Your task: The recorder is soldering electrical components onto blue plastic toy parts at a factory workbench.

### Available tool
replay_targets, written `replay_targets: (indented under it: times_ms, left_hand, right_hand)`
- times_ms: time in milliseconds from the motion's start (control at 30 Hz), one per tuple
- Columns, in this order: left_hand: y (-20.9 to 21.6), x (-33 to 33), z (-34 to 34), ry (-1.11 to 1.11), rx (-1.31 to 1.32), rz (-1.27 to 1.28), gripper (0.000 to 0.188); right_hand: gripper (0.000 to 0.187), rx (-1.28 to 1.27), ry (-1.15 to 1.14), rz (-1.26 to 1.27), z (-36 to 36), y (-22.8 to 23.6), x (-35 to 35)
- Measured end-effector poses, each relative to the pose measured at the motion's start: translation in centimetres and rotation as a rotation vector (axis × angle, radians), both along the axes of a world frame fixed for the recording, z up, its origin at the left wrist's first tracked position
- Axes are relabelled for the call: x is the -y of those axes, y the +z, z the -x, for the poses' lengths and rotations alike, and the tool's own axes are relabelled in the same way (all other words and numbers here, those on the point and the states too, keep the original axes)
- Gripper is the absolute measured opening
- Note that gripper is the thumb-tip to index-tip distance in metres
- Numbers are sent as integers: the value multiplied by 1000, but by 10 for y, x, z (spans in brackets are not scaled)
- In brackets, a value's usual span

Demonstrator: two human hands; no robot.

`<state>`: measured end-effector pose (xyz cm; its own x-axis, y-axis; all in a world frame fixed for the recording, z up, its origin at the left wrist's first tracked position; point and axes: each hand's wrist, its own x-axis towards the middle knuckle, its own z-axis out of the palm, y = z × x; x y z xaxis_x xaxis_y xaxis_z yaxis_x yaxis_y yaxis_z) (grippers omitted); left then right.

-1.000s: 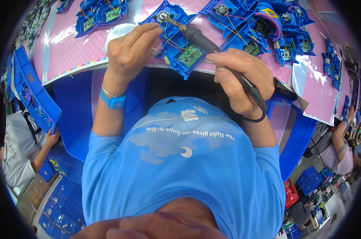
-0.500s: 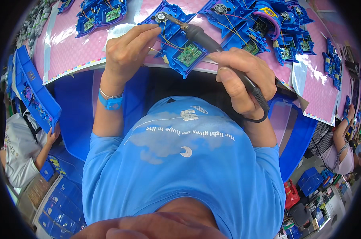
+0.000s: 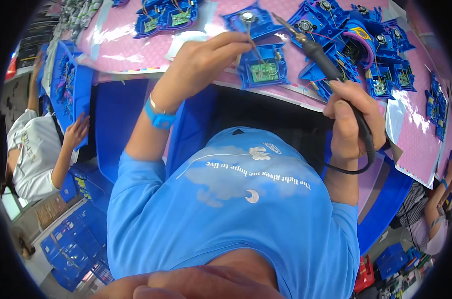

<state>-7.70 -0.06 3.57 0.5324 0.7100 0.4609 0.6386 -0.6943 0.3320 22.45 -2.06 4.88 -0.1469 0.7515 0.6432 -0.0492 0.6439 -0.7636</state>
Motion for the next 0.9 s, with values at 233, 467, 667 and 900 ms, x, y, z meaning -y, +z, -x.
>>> replay_targets:
  times_ms: [233,467,667,900]
  left_hand:
    - [20,-101,42,-36,-251,-131,30]
    - [19,-130,130,174,-373,-45,36]
    - [29,-104,196,459,-368,76,31]
    - [20,-7,-9,-50,-21,-110,31]
  right_hand:
    - [32,-13,-65,14,-19,3,17]
    - [32,17,-178,70,-29,5,36]
    - [30,9,-222,99,-35,6,40]
    - [28,79,-354,-9,-32,-14,25]
